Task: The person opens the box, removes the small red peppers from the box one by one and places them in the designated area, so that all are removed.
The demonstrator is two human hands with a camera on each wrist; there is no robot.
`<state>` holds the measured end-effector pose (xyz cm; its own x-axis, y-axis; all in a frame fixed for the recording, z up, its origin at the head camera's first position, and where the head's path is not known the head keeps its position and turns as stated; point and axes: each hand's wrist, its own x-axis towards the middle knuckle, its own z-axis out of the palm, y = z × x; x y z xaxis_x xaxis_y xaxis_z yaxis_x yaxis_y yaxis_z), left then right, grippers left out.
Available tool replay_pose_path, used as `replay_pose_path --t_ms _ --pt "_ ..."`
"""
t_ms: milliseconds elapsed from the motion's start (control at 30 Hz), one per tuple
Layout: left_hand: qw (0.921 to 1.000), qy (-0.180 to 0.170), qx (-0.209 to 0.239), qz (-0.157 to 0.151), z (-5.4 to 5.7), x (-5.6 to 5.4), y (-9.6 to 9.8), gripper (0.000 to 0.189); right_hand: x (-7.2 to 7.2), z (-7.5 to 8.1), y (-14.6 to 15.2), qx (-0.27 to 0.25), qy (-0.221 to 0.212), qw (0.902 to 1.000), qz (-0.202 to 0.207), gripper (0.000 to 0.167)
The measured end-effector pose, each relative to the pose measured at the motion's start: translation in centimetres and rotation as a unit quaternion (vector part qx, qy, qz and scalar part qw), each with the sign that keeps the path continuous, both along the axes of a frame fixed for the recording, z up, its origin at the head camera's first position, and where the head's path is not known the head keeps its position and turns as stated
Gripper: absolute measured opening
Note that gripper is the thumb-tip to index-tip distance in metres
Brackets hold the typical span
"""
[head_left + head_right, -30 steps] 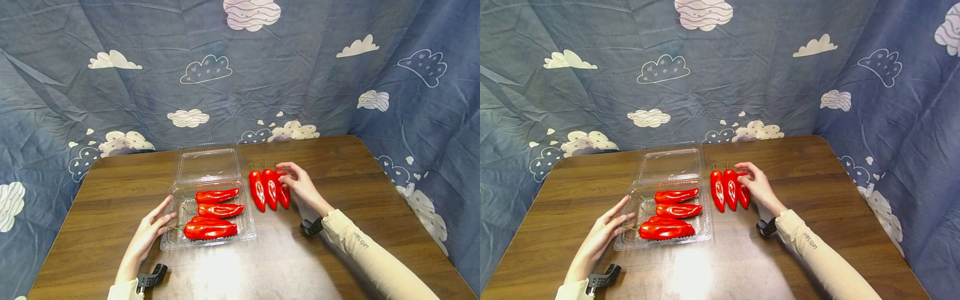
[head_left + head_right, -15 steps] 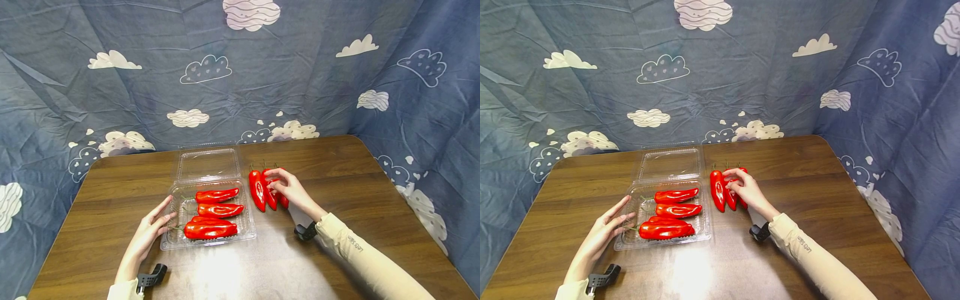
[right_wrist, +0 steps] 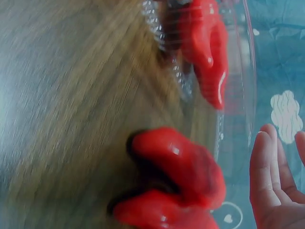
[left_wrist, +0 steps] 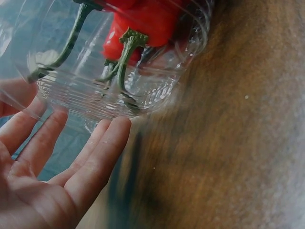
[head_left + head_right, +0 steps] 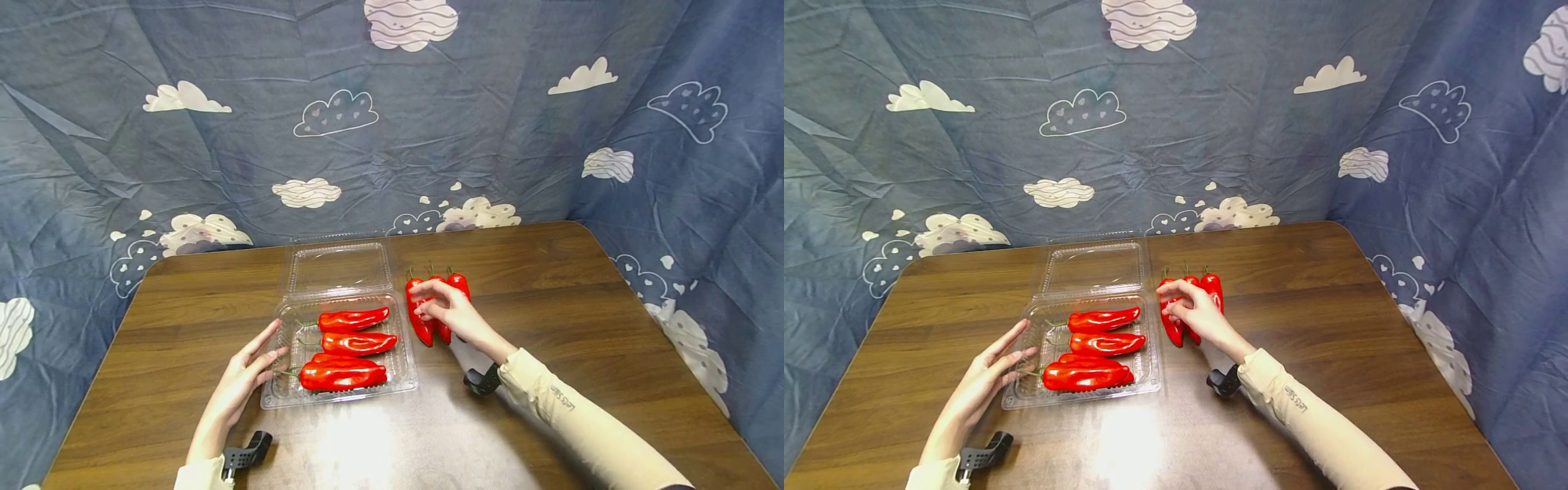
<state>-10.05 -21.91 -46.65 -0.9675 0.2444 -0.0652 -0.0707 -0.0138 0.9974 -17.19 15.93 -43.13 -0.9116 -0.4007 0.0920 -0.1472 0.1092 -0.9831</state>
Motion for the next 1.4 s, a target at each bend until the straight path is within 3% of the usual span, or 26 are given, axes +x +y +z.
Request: replay_pose_path --t_ms 467,833,1400 --pt "0.9999 -0.008 -0.008 -0.001 0.0 0.0 0.1 0.054 0.6 0.6 -2.0 0.015 -0.005 0.9976 0.067 0.034" --pt "0.9999 -0.006 -0.009 -0.003 0.1 0.1 0.1 0.054 1.1 1.4 -3.3 0.03 0.004 0.9876 0.154 0.034" --pt "0.9999 -0.004 -0.011 -0.002 0.1 0.1 0.1 0.053 2.0 1.7 -5.8 0.084 0.045 0.974 0.205 0.029"
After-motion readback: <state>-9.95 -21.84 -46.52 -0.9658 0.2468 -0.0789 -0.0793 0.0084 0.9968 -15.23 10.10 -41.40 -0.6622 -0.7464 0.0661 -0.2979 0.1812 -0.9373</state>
